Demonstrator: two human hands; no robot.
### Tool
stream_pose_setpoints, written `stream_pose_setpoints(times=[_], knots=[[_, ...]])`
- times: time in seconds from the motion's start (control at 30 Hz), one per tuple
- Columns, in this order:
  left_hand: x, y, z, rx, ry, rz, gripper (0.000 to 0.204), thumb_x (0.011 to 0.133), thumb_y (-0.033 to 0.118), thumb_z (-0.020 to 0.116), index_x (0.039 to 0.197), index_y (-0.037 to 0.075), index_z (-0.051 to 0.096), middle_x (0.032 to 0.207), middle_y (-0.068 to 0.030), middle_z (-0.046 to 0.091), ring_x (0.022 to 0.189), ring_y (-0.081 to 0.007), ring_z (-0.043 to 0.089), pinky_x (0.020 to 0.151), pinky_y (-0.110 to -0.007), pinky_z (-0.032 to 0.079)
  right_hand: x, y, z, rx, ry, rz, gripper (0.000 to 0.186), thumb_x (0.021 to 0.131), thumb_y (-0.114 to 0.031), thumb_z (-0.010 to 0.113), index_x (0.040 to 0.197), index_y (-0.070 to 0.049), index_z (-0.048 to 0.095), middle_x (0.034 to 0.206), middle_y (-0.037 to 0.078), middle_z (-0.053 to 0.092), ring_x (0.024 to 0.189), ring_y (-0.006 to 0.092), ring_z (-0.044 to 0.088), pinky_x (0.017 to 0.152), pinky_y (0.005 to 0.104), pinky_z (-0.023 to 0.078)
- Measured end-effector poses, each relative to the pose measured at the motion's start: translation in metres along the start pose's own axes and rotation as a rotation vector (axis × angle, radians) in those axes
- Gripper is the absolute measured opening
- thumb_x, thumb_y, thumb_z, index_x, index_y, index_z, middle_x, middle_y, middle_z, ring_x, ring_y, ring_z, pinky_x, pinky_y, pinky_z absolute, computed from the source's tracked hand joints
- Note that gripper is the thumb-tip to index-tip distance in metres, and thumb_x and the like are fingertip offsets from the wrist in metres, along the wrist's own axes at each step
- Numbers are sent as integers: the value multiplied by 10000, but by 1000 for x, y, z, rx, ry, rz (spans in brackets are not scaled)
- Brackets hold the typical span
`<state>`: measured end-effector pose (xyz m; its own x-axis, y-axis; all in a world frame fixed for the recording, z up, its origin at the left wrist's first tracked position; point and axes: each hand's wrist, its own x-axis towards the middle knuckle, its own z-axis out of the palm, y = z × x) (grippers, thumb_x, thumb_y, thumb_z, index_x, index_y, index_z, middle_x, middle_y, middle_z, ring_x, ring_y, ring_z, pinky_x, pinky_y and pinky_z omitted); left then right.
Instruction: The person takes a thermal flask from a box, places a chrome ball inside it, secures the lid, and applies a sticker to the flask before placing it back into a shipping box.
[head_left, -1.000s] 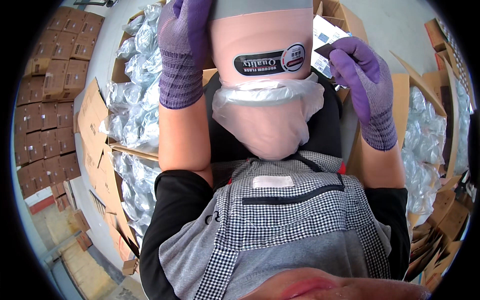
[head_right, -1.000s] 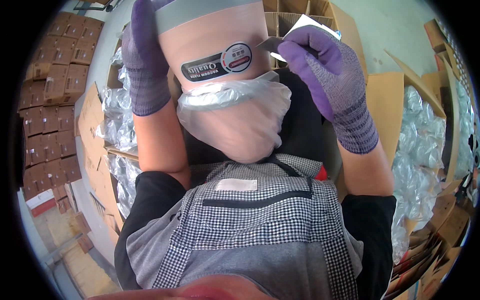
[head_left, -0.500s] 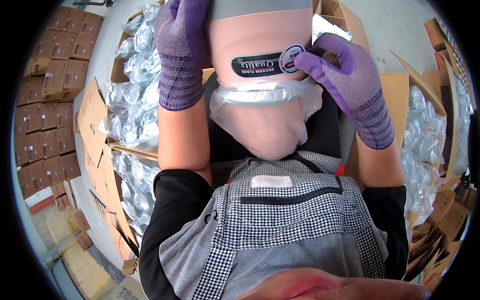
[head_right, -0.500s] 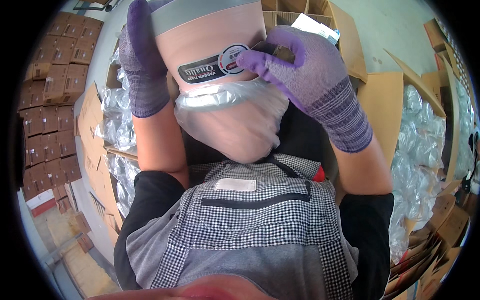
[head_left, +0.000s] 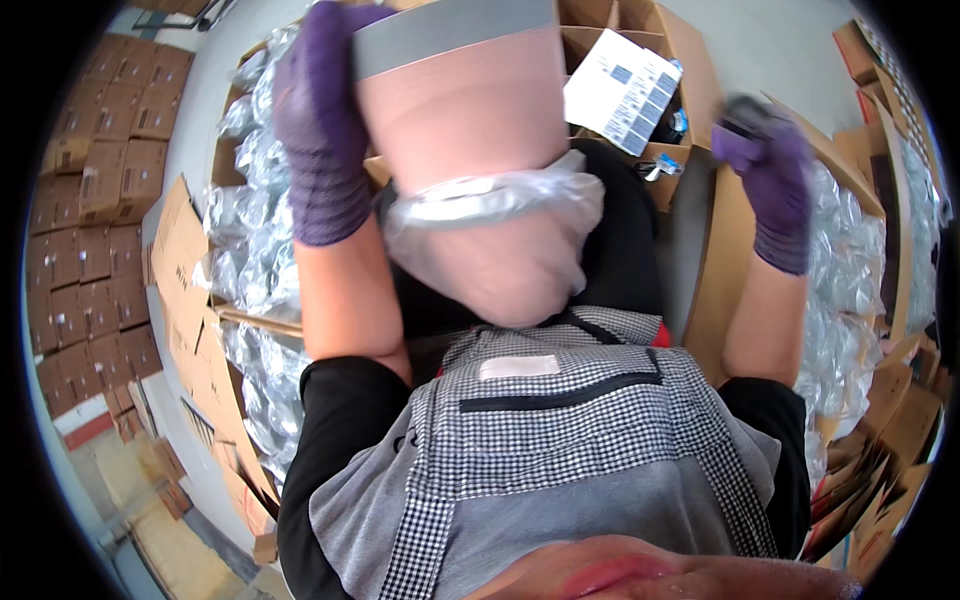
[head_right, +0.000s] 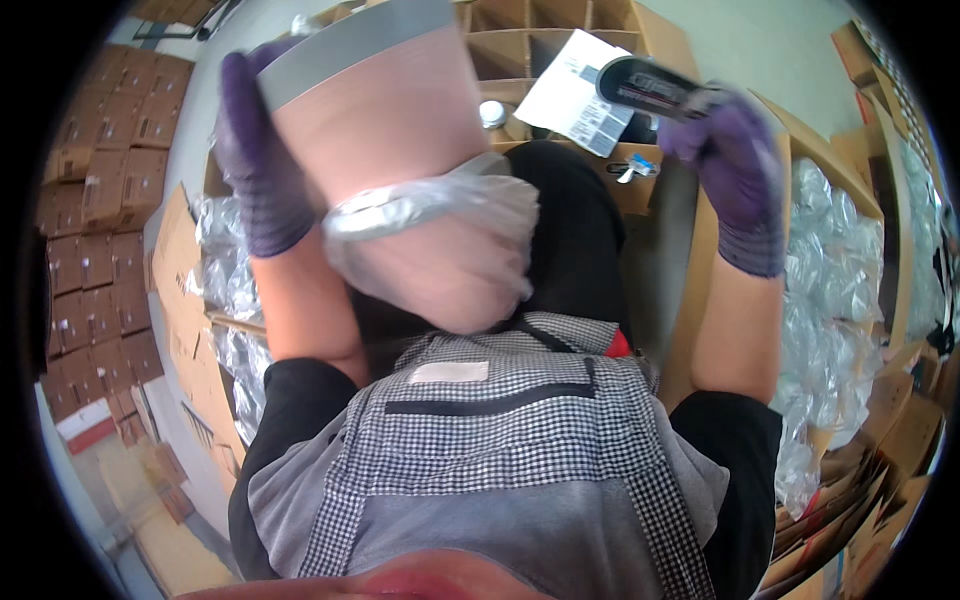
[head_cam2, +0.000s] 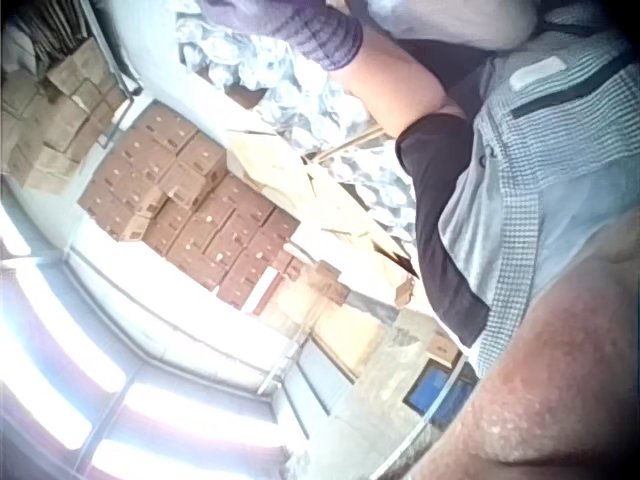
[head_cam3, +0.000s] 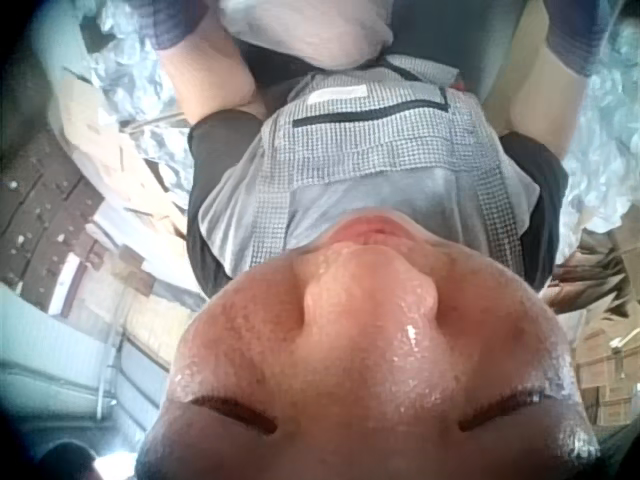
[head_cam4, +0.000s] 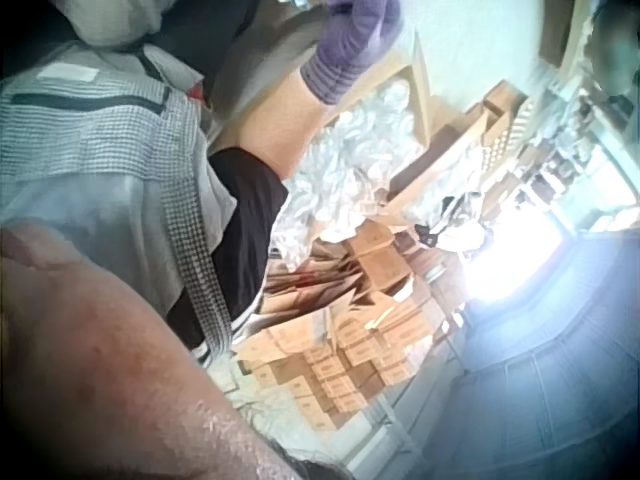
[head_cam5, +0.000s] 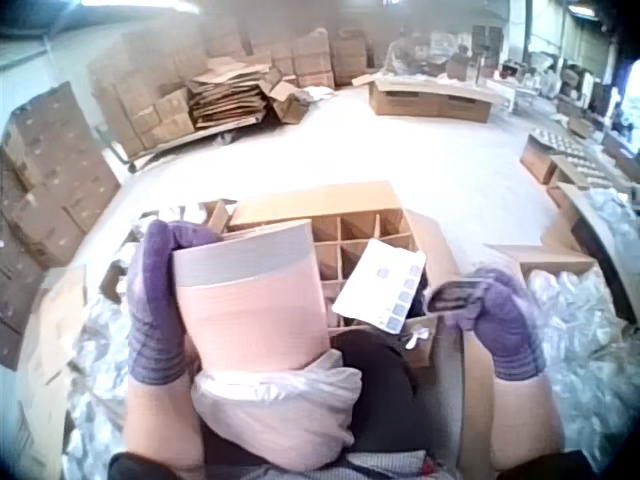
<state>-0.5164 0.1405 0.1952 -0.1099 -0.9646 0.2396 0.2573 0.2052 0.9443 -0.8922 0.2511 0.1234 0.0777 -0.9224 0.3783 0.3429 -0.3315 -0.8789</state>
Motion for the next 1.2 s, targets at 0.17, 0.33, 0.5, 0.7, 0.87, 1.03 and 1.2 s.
stream_pose_setpoints(times=[0.17,0.33,0.5,0.7,0.87,1.03,1.2], knots=[[19,-5,-16,528,-68,224,746,1066,596,308,1213,-50,652,1106,-163,723,1026,-259,674,948,-369,511,-77,126,-105,-802,295,883,525,934,-552,673,845,-35,664,744,64,605,691,164,555,663,300,446],[20,-1,-13,291,-125,64,791,1045,636,319,1215,-65,644,1074,-161,729,984,-250,682,903,-366,524,-68,175,-96,-1273,546,966,698,818,-696,708,950,-11,711,976,192,718,956,332,681,860,436,513],[30,-7,-13,402,-189,178,760,1063,594,318,1213,-78,640,1072,-163,728,980,-245,681,896,-364,524,-132,173,-124,-1293,852,860,677,802,-652,764,986,-2,714,936,207,706,966,280,691,823,406,512],[12,13,25,737,-102,306,393,1073,269,475,1214,-47,661,1036,-140,743,913,-215,714,886,-354,541,-11,5,67,-639,336,-317,282,961,-98,697,1218,-13,617,930,57,673,811,96,625,733,245,507],[-46,77,103,693,-77,361,406,1052,311,555,878,-27,697,766,-62,692,684,-182,580,675,-342,473,44,-88,164,-960,59,-395,261,1005,-241,631,1107,0,643,1019,143,674,950,283,653,900,346,509],[-67,113,92,388,-228,341,377,929,289,653,1093,-41,734,1045,-137,708,993,-236,656,931,-348,498,57,-40,55,-144,-173,-215,237,1042,-163,474,972,-1,632,1073,89,608,988,171,567,918,285,437],[-16,65,45,192,-651,118,503,739,272,838,1149,-4,745,1136,-133,713,1075,-229,670,969,-343,497,104,-2,114,362,82,81,314,1013,-354,655,1056,-44,663,912,62,647,851,222,619,861,313,500]])
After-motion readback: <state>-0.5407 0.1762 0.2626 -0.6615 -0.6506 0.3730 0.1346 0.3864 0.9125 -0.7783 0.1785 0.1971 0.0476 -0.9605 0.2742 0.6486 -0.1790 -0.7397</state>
